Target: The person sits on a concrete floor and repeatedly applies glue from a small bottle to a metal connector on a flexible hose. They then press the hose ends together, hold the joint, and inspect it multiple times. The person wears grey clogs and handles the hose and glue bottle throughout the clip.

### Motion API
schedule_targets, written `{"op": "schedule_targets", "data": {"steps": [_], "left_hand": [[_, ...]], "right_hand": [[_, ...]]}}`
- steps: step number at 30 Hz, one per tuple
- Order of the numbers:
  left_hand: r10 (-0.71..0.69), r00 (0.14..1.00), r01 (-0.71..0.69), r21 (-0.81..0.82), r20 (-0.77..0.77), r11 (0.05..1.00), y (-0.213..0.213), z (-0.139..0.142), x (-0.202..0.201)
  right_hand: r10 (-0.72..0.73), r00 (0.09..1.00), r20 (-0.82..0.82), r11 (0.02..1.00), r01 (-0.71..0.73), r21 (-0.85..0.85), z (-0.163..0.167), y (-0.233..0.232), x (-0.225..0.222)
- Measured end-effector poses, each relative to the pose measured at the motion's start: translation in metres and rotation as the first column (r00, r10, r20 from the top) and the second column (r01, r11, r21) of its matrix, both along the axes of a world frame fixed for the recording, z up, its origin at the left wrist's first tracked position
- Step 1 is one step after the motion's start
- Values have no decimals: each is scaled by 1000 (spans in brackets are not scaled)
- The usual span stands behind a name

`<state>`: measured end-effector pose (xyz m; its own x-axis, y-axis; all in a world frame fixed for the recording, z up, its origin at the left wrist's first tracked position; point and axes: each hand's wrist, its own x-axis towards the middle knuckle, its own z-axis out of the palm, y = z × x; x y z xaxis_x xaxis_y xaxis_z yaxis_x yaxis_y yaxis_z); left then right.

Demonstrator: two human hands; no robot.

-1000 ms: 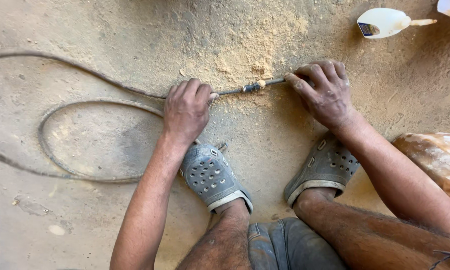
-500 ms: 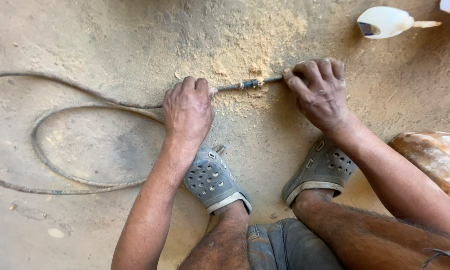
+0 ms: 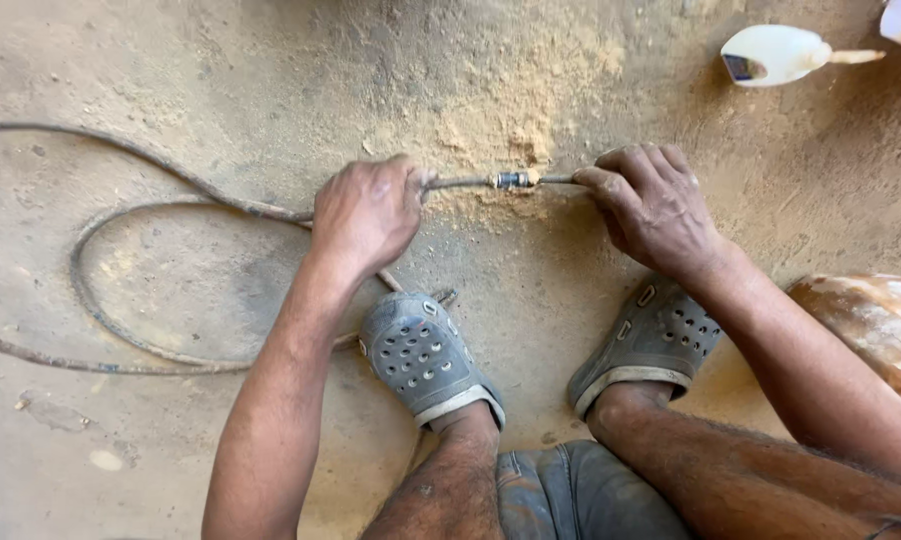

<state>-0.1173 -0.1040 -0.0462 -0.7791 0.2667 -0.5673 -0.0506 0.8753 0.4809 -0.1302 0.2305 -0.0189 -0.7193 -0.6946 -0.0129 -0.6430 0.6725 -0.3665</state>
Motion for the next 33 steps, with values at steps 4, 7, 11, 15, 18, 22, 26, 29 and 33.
{"op": "schedule_targets", "data": {"steps": [4,7,11,15,18,22,26,29,33], "left_hand": [[-33,999,33,-51,2,998,1,-12,-7],[-84,996,83,-121,-9,989,5,-19,-13],[-100,985,80,-136,-142,987,15,-21,-22],[-129,986,108,-189,-103,976,22,-22,-24],[-176,971,138,-220,-163,966,22,-25,-21],[-135,969,93,-200,-208,975,23,-23,-19],[-65,978,45,-103,-198,994,21,-6,-17],[68,991,-52,144,-113,988,10,9,-10],[5,975,51,246,-220,968,-4,12,-1]], "right_hand": [[-27,999,41,999,29,-34,-3,-6,6],[-70,997,40,982,62,180,-4,-8,6],[-104,994,24,965,95,243,-1,-7,2],[-65,998,-5,930,63,362,-1,-9,2],[-38,999,3,907,33,421,-2,-12,5],[-69,998,-4,909,64,411,-3,-15,3],[-242,957,162,951,201,234,0,-12,-3],[-337,870,360,941,322,102,8,-3,-10],[-223,953,205,969,239,-62,9,1,-24]]}}
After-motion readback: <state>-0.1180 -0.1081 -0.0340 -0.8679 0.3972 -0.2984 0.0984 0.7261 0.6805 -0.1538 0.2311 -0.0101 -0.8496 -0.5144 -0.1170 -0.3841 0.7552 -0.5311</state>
